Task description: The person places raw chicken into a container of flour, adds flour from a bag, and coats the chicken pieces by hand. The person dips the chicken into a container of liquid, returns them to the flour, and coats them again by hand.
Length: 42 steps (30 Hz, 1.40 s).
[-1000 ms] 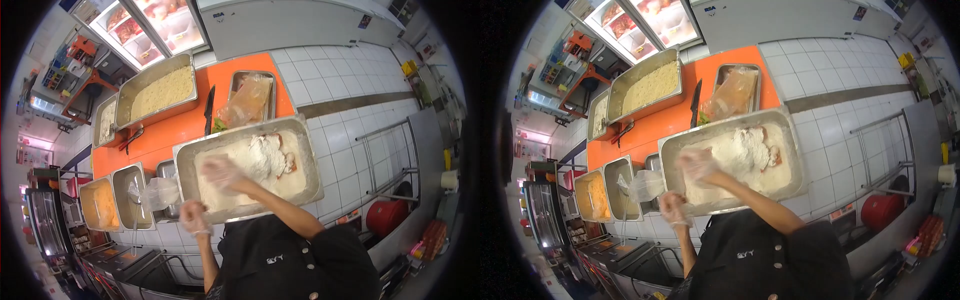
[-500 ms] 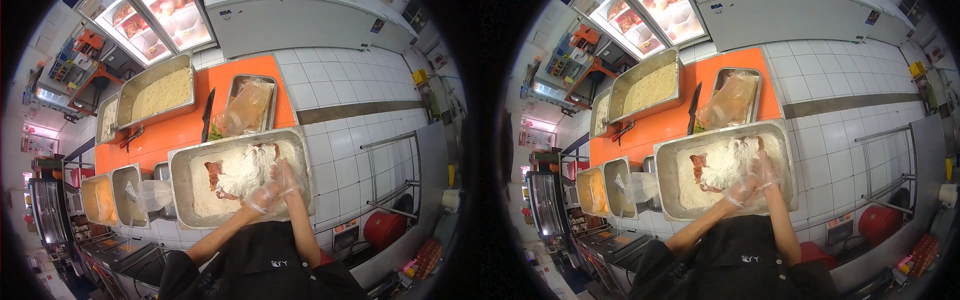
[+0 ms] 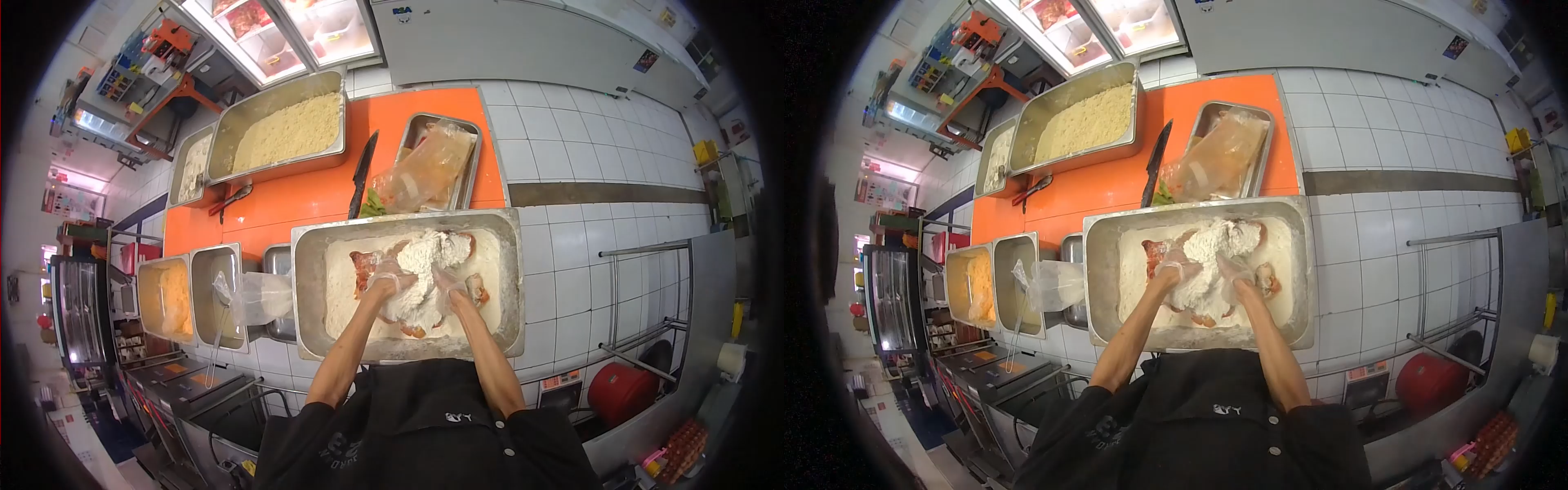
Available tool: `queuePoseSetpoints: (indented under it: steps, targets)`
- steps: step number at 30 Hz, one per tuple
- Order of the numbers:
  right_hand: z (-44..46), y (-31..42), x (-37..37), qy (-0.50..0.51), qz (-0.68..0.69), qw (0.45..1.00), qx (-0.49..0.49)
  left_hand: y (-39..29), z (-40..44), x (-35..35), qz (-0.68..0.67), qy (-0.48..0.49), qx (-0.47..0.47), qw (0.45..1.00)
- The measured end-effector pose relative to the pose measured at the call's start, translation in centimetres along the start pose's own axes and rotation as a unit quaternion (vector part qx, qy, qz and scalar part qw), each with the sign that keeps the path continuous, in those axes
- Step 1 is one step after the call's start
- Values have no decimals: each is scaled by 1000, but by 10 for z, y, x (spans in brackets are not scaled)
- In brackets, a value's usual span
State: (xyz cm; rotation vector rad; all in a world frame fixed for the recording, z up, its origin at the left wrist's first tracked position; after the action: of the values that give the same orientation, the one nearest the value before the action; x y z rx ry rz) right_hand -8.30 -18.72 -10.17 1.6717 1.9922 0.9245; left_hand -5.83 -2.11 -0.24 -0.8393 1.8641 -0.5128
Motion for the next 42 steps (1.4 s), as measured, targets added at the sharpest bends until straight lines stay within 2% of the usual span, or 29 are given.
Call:
queuePoseSetpoints:
  steps: [1,2,3,4,5,6,8,9,11,12,13,15,17,18,19,20,21,23,25,26,28,29,30,32,35,38,39,40,42]
  targets:
    - [-7,10,3,4,-4,1000,0,-10,-5,-12,-2,-4,-3,1000]
    - [-25,30,15,44,-27,998,17,-9,-20,-18,21,64,-110,992]
    - [-34,42,29,84,-48,995,32,30,-13,-6,-79,-7,-50,996]
    - [-34,41,33,126,8,991,-49,69,-9,6,-170,-65,23,983]
    - [-36,47,30,126,7,991,-49,72,-15,7,-171,-65,23,983]
    - [-46,60,24,87,-156,982,-66,90,-24,3,-209,-98,-70,971]
    - [-62,85,15,10,-469,878,-93,80,-48,-22,-282,-142,-89,945]
    - [-62,81,7,13,-473,876,-91,99,-51,-20,-286,-143,-93,943]
    - [-61,81,-20,-23,-503,857,-112,141,-52,-8,-606,-149,-76,778]
    - [-60,82,-31,-35,-514,849,-118,153,-56,-12,-608,-148,-77,776]
    - [-57,81,-46,-62,-565,818,-88,158,-65,-25,-416,-145,-139,887]
    - [-49,65,-62,-89,-615,782,-54,125,-82,-49,-204,-132,-193,951]
    - [-44,68,-45,-160,-614,718,-287,65,-95,-53,-34,-25,-303,952]
    - [-44,73,-38,-163,-612,718,-289,70,-76,-31,-51,-85,-204,974]
    - [-35,51,-32,-74,-470,867,-147,73,-62,-9,-59,-137,-101,984]
    - [-30,35,-18,-21,-383,920,-79,65,-48,19,-193,-46,-48,979]
    - [-29,19,-5,17,-295,955,-1,66,-31,31,-193,-47,-41,979]
    - [-15,18,0,-69,-328,936,-104,43,-12,48,5,-35,51,998]
    - [-5,0,-6,57,-380,918,-96,22,-5,46,82,-65,92,990]
    - [-19,10,-16,-20,-248,956,-152,27,-2,33,-59,-67,10,996]
    - [-58,44,-26,-15,22,988,-151,47,-9,28,-332,-61,-158,928]
    - [-42,49,-35,-14,22,988,-150,66,-6,26,-332,-62,-159,928]
    - [-25,35,-63,-95,-75,991,-60,68,-2,-6,-205,-139,-22,969]
    - [-8,33,-92,-175,-163,970,34,70,-15,-39,-64,-204,118,970]
    - [13,57,-60,-15,-280,957,69,83,-11,-38,-67,-115,28,991]
    - [9,101,-30,-156,-288,928,-178,75,1,16,-244,-112,13,963]
    - [16,78,-23,-150,-271,934,-179,74,5,35,-310,-112,27,944]
    - [14,75,-22,-147,-261,937,-182,77,11,51,-255,-69,-68,962]
    - [11,63,-13,-76,-332,928,-153,73,7,51,-228,-33,-89,969]
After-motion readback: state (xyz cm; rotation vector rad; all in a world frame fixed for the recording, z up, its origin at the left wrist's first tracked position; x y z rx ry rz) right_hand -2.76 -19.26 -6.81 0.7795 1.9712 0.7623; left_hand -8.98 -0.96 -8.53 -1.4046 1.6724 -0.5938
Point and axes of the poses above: each hand's wrist, its own z-axis towards the middle knuckle, its own x-axis out of the palm, y = z × x, the point moved 9 cm from there along z, towards the middle knuckle
